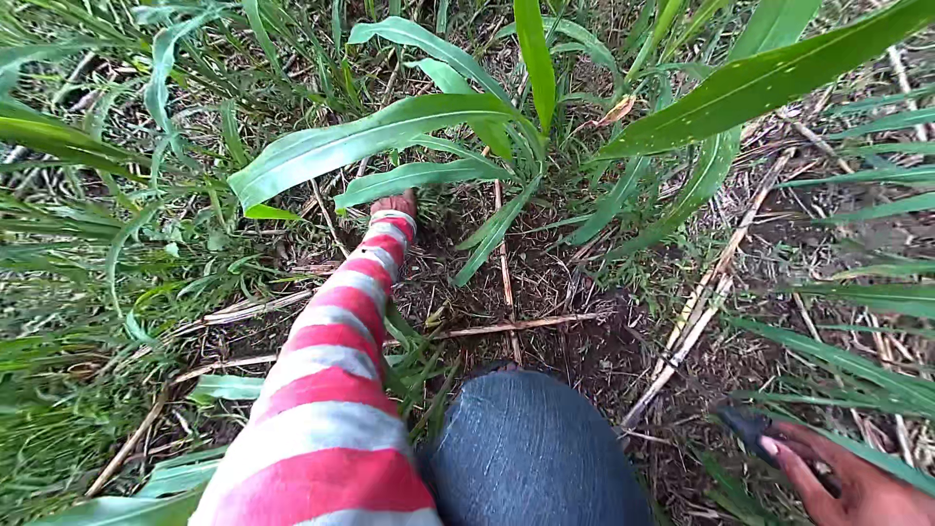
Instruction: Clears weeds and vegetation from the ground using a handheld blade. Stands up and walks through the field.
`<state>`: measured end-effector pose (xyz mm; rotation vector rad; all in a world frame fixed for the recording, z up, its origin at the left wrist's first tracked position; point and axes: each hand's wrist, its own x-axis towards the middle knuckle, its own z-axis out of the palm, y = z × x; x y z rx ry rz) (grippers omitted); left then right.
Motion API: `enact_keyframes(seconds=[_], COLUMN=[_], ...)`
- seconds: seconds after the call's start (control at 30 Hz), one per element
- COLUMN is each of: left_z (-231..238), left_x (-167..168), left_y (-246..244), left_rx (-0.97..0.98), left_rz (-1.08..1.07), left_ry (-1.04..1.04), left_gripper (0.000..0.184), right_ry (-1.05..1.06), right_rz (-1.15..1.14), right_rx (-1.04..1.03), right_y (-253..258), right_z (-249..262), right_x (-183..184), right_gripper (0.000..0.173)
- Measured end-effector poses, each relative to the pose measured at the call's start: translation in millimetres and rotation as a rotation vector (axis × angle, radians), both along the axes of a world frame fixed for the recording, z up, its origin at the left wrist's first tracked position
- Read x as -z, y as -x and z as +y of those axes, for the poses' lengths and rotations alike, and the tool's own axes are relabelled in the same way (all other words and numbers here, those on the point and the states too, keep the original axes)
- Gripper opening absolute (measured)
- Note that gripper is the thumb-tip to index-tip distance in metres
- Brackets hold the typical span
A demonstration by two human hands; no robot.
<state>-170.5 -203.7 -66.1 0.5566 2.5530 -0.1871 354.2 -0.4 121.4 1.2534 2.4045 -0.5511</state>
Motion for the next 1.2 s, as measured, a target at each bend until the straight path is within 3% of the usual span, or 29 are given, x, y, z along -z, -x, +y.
enact_keyframes(seconds=[0.03, 0.1, 0.3, 0.37, 0.47, 0.53, 0.63, 0.73, 0.8, 0.87, 1.2], left_z=[19.6, 41.3, 44.7, 32.0, -13.2, -18.2, -33.6, -21.7, -5.7, 7.7, 34.7], left_x=[-42.0, -80.3, -93.1, -75.2, 5.4, 15.6, 31.1, 25.3, 27.9, 31.2, 30.8], left_y=[-2.1, -7.9, -2.1, 9.2, -0.8, -18.6, -20.6, -4.9, 6.9, 16.7, 33.1], left_rx=[-0.048, -0.124, -0.24, -0.062, 0.259, 0.411, 0.613, 0.382, 0.196, 0.084, -0.031], left_rz=[-0.144, -0.217, -0.2, -0.272, -0.212, -0.316, -0.264, -0.145, -0.087, -0.098, -0.218], left_ry=[0.154, 0.259, -0.089, 0.073, 0.153, 0.226, -0.004, -0.163, -0.118, -0.059, 0.02], left_gripper=[0.051, 0.049, 0.039, 0.038, 0.03, 0.033, 0.034, 0.046, 0.057, 0.053, 0.041], right_ry=[-0.008, -0.027, -0.024, -0.019, -0.019, -0.008, 0.011, -0.011, -0.041, -0.054, -0.057], right_rz=[0.005, 0.011, 0.034, 0.033, 0.025, 0.022, 0.014, 0.025, 0.043, 0.056, 0.065], right_rx=[-0.001, 0.004, 0.05, 0.064, 0.056, 0.044, 0.022, -0.001, -0.024, -0.031, -0.022], right_y=[-0.8, -5.6, -5.1, -1.5, 3.3, 5.0, 8.4, 11.6, 7.8, 4.1, 3.5], right_z=[-0.6, -2.8, -7.4, -6.6, -4.9, -2.5, 0.5, 0.4, -0.1, -1.1, -7.6], right_x=[0.5, 0.9, 2.1, 2.0, -0.6, -0.2, -0.3, -3.0, -1.7, 1.0, 0.9], right_gripper=[0.044, 0.044, 0.045, 0.044, 0.043, 0.043, 0.042, 0.042, 0.042, 0.043, 0.042])
